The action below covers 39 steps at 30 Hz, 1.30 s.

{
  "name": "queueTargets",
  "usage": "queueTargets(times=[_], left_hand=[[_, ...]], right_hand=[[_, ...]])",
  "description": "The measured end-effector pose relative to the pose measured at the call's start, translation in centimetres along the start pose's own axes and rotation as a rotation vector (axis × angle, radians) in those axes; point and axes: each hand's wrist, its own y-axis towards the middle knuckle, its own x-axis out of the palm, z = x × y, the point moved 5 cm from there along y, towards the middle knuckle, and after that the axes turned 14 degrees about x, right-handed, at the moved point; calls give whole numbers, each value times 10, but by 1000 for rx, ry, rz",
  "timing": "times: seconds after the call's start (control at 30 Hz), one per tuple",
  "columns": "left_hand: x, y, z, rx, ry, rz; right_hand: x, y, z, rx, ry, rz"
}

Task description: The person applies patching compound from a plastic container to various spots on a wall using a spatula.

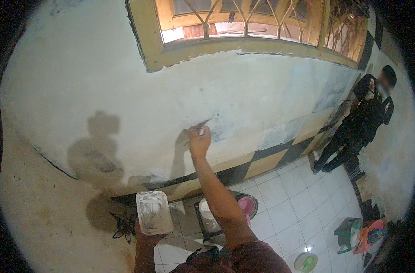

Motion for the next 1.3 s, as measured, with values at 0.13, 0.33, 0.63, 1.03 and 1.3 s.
queueTargets(times=[0.13,0.33,0.63,1.03,1.3], left_hand=[[4,-2,-3,-99,-160,16],[-7,7,-17,-149,-238,11],[-27,5,-30,-213,-342,151],[-16,10,-22,-3,134,52],[-33,8,-41,-234,-379,169]], right_hand=[[14,-48,-32,-147,-299,-317],[-49,-57,56,320,166,-451],[-64,-21,53,-176,-426,181],[-66,-79,108,-292,-775,-155],[-132,17,38,-356,-780,270]])
